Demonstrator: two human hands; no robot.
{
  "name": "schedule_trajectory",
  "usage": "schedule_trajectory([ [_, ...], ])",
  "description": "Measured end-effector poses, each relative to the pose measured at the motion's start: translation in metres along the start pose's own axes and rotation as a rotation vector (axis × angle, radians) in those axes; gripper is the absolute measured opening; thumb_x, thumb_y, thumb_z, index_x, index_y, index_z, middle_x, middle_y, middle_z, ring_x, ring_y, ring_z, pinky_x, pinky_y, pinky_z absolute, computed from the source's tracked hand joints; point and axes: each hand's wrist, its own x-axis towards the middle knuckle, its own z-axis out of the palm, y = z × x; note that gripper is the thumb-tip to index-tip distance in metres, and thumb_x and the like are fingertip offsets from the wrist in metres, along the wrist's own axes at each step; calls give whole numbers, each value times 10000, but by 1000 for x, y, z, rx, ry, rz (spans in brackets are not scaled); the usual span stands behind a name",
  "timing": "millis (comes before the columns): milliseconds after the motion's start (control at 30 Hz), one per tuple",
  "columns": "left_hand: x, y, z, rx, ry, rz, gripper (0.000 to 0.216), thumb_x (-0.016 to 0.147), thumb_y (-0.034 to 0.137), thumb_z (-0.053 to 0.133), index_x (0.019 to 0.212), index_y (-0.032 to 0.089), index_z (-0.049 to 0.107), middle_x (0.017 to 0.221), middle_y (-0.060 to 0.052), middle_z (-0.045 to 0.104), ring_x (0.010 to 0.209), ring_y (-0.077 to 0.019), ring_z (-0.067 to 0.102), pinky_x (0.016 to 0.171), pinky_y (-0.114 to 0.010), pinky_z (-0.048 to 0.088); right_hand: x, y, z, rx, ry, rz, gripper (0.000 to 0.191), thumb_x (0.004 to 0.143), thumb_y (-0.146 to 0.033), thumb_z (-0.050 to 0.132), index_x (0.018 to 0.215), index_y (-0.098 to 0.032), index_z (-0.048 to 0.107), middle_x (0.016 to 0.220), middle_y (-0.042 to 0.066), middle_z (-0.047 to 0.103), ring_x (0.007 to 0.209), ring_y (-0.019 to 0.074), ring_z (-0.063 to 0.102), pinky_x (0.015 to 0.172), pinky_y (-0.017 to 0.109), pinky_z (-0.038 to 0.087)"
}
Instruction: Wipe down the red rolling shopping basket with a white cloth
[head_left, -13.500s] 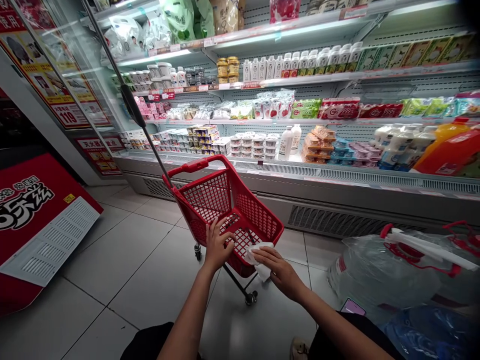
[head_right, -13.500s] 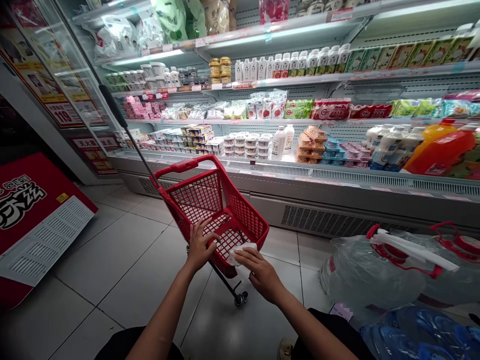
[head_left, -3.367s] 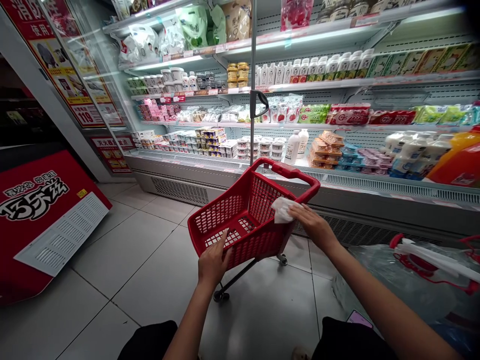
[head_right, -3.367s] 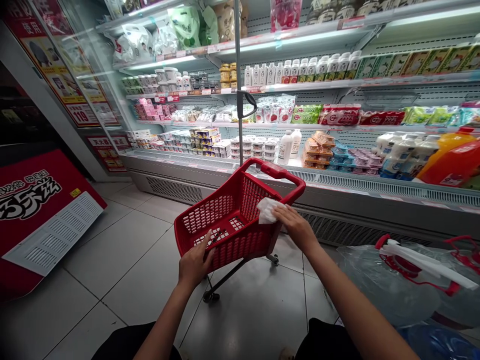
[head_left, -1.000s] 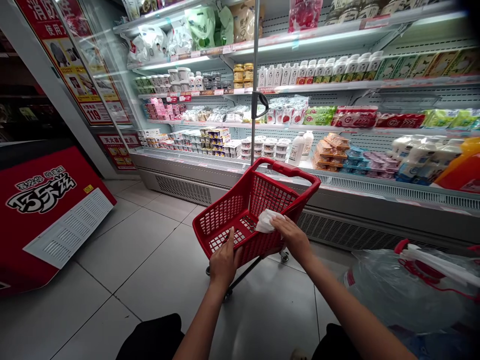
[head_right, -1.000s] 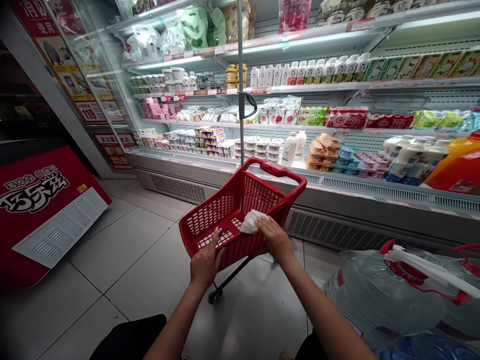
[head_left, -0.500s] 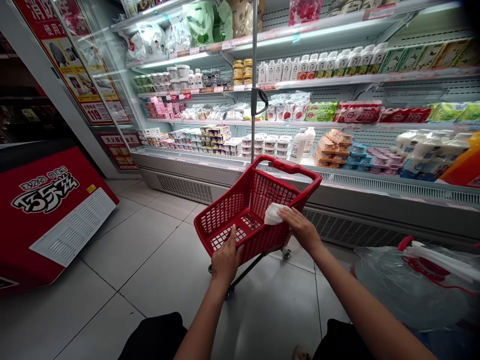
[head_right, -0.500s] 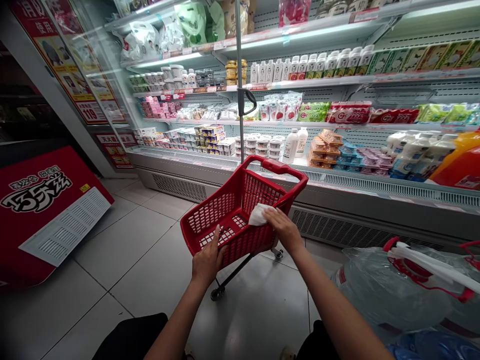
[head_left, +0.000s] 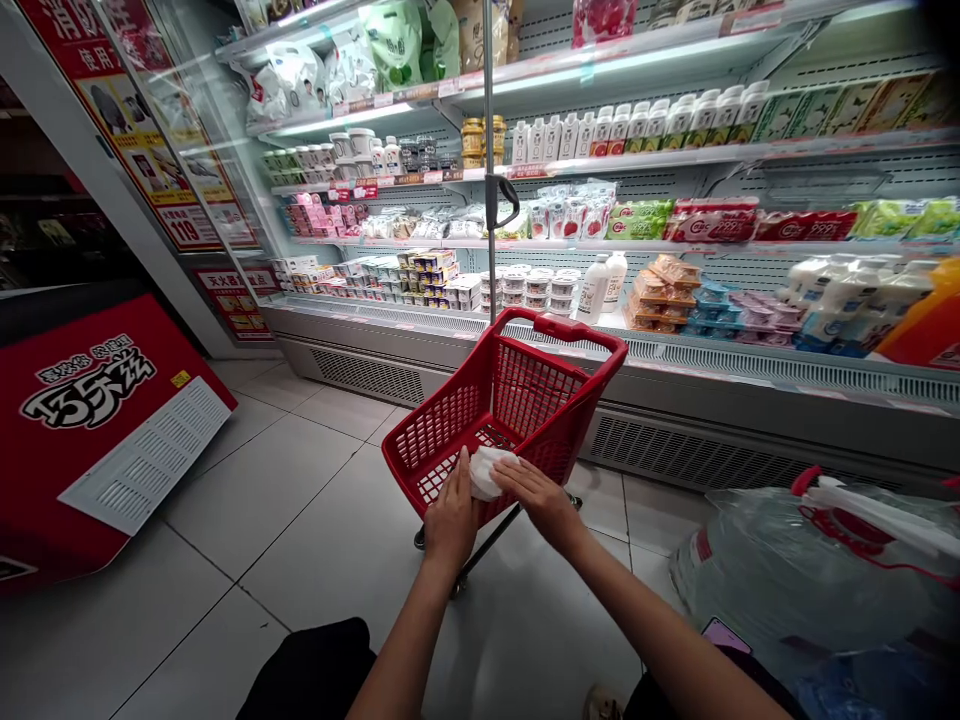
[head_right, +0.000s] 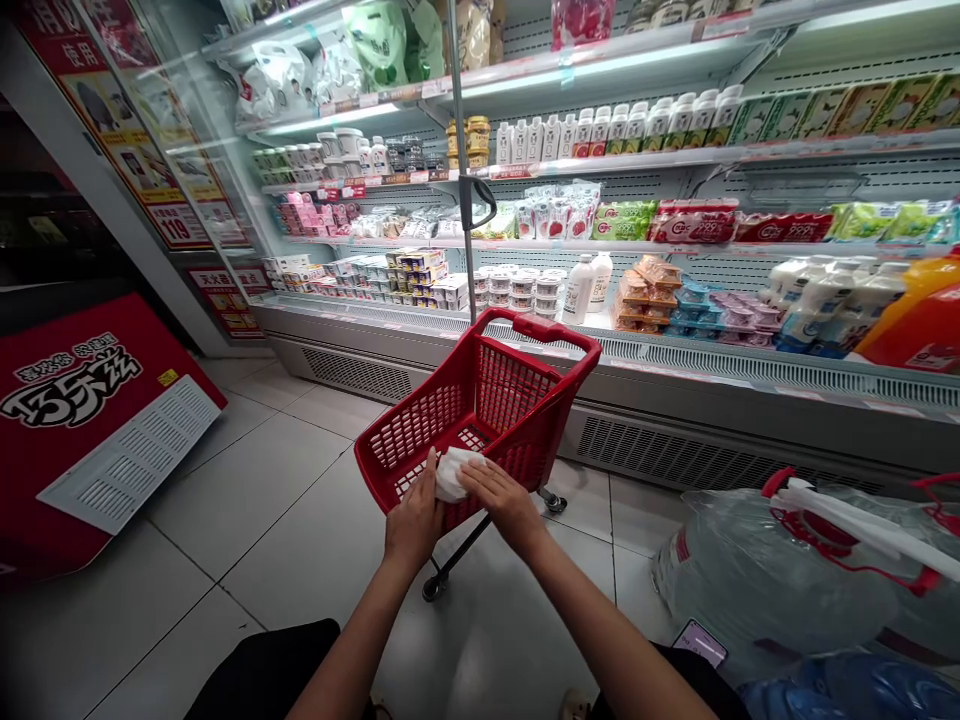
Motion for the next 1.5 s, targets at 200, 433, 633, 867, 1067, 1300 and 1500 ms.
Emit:
schedule_trajectory([
  [200, -1, -47, -25, -14, -68, 229, 717, 1021, 391, 520, 1647, 257, 195, 1561, -106, 527, 1420, -238, 523, 1152, -443, 460, -3, 74, -41, -104, 52, 82, 565, 991, -42, 404, 1510, -232, 518, 1476, 76, 613, 1402, 208, 542, 1213, 507, 429],
  [433, -2, -63, -16, 107, 26, 183, 640, 1020, 495, 526, 1598, 275, 359, 1231, -55, 750, 1148, -209, 689, 1162, -417, 429, 3, 83, -25, -97, 116, 197, 568, 983, -42, 387, 1494, -237, 540, 1464, 72, 625, 1433, 212, 505, 1239, 521, 388],
  [633, -5, -41, -7, 132, 55, 141, 729, 1018, 456, 539, 1646, 246, 235, 1226, -82, 742, 1136, -228, 678, 1129, -399, 430, 10, -1, 14, 33, 65, 73, 579, 986, -37, 427, 1520, -242, 510, 1467, 74, 622, 1405, 201, 538, 1219, 480, 427],
  [867, -13, -29, -6, 130, 68, 104, 783, 1018, 420, 545, 1662, 215, 149, 1236, -91, 736, 1119, -239, 677, 1099, -407, 438, 6, 6, -3, 32, -15, -22, 549, 1010, -65, 443, 1517, -267, 510, 1444, 47, 642, 1391, 188, 552, 1207, 463, 443],
  [1067, -16, -21, -3, 146, 127, 64, 733, 1040, 447, 498, 1657, 204, 183, 1183, -100, 750, 1103, -241, 691, 1110, -418, 429, 1, 58, -25, -60, 36, 143, 570, 982, -21, 395, 1482, -245, 551, 1412, 86, 664, 1327, 211, 615, 1189, 527, 448],
  [1300, -14, -14, 3, 103, 113, 100, 713, 952, 223, 558, 1615, 143, 308, 1165, -110, 757, 1101, -241, 703, 1139, -428, 427, -17, -32, 8, 82, -78, -30, 533, 1004, -49, 446, 1496, -240, 525, 1400, 64, 677, 1340, 188, 602, 1173, 436, 487],
  [1500, -11, -8, 14, 51, 138, 131, 628, 993, 290, 539, 1569, 113, 362, 1145, -120, 761, 1097, -258, 712, 1140, -469, 443, 7, -12, -27, 220, 190, 189, 631, 951, 10, 364, 1474, -293, 546, 1410, 37, 668, 1360, 188, 583, 1220, 500, 414],
])
